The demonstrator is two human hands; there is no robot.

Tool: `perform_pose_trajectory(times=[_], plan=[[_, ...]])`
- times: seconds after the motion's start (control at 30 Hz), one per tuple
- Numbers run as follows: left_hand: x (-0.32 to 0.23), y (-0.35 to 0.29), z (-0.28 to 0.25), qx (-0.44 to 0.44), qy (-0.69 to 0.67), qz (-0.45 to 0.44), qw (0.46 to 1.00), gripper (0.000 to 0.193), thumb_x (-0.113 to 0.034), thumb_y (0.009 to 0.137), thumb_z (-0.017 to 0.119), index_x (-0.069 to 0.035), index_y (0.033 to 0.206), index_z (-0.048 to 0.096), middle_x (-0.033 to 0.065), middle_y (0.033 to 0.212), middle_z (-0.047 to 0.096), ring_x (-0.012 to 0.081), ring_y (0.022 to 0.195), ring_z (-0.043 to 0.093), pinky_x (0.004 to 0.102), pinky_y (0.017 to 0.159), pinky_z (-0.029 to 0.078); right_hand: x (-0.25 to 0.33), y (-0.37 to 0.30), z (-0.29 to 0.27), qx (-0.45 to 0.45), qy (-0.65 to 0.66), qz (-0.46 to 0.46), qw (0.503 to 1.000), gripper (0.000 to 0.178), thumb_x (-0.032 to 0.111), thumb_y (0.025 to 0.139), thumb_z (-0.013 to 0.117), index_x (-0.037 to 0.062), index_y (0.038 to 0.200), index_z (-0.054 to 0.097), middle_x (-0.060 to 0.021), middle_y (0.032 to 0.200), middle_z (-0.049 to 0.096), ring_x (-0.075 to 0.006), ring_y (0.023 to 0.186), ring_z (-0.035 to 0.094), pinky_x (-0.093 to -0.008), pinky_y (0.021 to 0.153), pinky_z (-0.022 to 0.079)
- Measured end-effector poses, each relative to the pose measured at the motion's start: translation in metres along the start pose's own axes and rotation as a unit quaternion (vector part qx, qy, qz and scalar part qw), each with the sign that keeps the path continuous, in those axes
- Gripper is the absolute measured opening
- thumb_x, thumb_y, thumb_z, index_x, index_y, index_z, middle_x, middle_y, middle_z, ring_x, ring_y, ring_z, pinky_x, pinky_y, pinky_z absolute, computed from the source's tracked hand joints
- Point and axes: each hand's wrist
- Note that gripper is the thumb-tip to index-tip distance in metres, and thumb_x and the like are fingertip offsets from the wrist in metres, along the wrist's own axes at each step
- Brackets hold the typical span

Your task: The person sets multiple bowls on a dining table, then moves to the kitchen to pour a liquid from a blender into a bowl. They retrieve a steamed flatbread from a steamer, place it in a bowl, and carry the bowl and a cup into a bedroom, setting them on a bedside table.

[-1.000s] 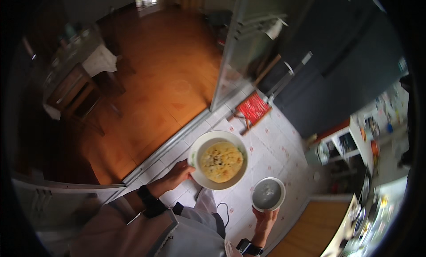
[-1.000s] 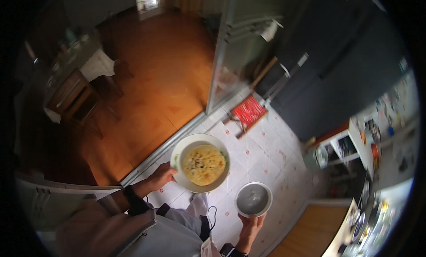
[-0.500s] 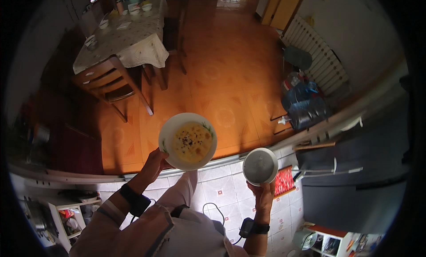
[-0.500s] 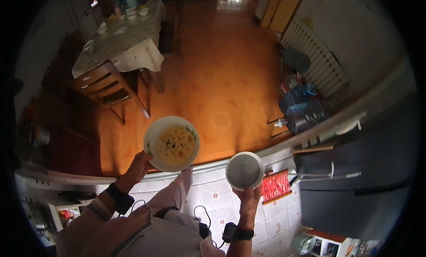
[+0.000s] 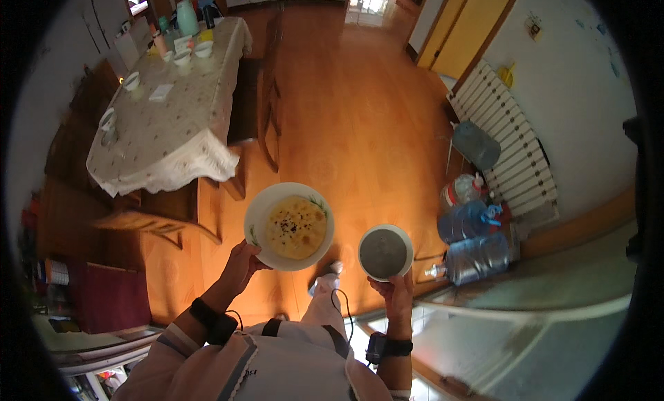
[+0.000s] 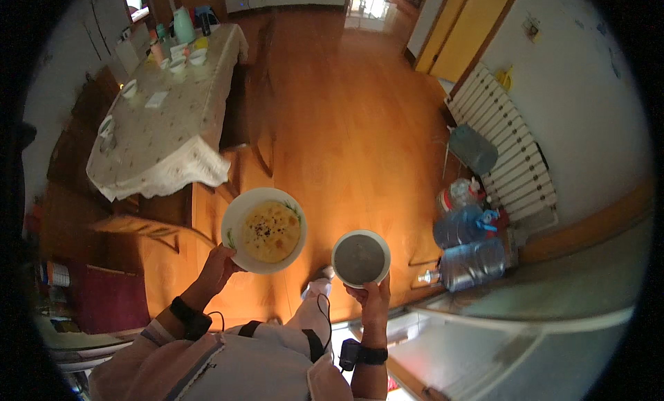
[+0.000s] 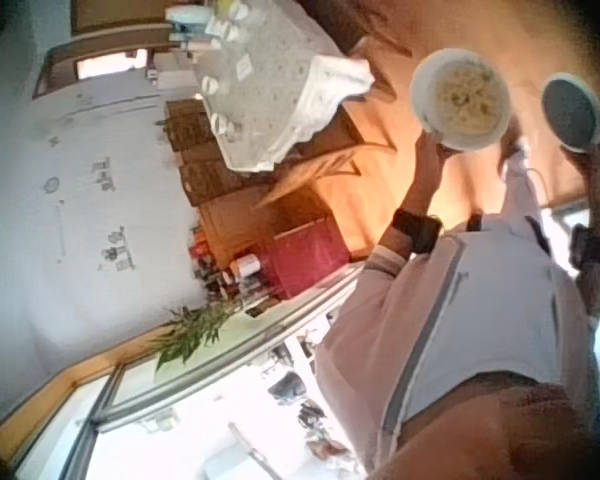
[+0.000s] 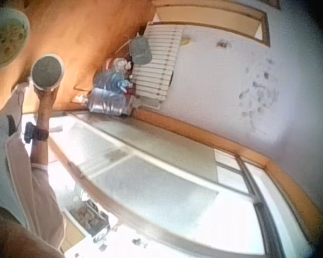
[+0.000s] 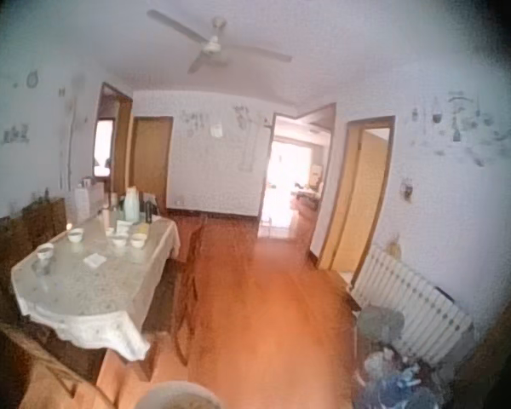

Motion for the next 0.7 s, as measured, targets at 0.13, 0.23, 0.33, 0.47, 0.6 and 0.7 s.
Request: perform_pose_trajectory(times=[0.13,0.23,0.33,0.47,0.6,0.7], plan=[[-0.044,0.086,0.024,-0.036,-0.016,0.029,0.999,0.040,-0.017,0.090,0.044,0.005,0.122,0.048,0.0146,0.111,0.061,0.0233,0.093,0.065,0.0365,0.078,0.057,0.045,0.126,0.035,-0.015,-0.019,0.026,0.999,0.057,0.004,0.086,0.045,0.0098,0.141,0.032,-0.0182,0.113,0.060,-0.0281,0.085,0.069,-0.0363,0.071,0.061],[-0.077,0.147,0.040,-0.075,-0.012,0.041,0.996,0.039,-0.017,0.089,0.044,0.005,0.120,0.049,0.0151,0.110,0.061,0.0236,0.093,0.065,0.0370,0.079,0.057,0.086,0.221,0.063,0.029,-0.052,0.018,0.998,0.052,0.008,0.088,0.044,0.0086,0.138,0.033,-0.0189,0.109,0.063,-0.0304,0.085,0.070,-0.0355,0.070,0.062],[-0.106,0.218,0.045,-0.099,-0.029,0.037,0.994,0.039,-0.016,0.089,0.042,0.006,0.121,0.048,0.0164,0.113,0.060,0.0251,0.095,0.065,0.0376,0.082,0.057,0.120,0.321,0.090,0.053,-0.076,0.029,0.995,0.052,0.007,0.087,0.044,0.0084,0.138,0.033,-0.0194,0.114,0.060,-0.0310,0.086,0.069,-0.0360,0.071,0.062],[-0.143,0.325,0.031,-0.111,-0.039,0.078,0.990,0.041,-0.012,0.088,0.044,0.005,0.125,0.046,0.0150,0.116,0.059,0.0259,0.098,0.064,0.0392,0.084,0.057,0.143,0.443,0.142,0.057,-0.070,-0.002,0.996,0.051,0.007,0.087,0.044,0.0080,0.137,0.034,-0.0192,0.116,0.059,-0.0309,0.085,0.069,-0.0369,0.072,0.062],[-0.179,0.424,0.035,-0.123,-0.055,0.059,0.989,0.040,-0.011,0.089,0.046,0.003,0.127,0.047,0.0133,0.114,0.060,0.0236,0.093,0.065,0.0371,0.079,0.058,0.174,0.548,0.188,0.081,-0.069,0.006,0.994,0.047,0.011,0.090,0.048,0.0074,0.135,0.035,-0.0185,0.116,0.059,-0.0303,0.087,0.069,-0.0371,0.073,0.061],[-0.219,0.511,0.039,-0.107,-0.067,0.046,0.991,0.041,-0.012,0.088,0.046,0.003,0.126,0.047,0.0125,0.111,0.061,0.0223,0.091,0.066,0.0362,0.077,0.059,0.191,0.637,0.225,0.083,-0.057,0.005,0.995,0.047,0.014,0.091,0.049,0.0065,0.135,0.036,-0.0185,0.116,0.059,-0.0298,0.087,0.069,-0.0367,0.074,0.061]])
Point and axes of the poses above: each hand's wrist, its own y-axis towards the middle knuckle, its own z-axis out of the palm, x = y × z
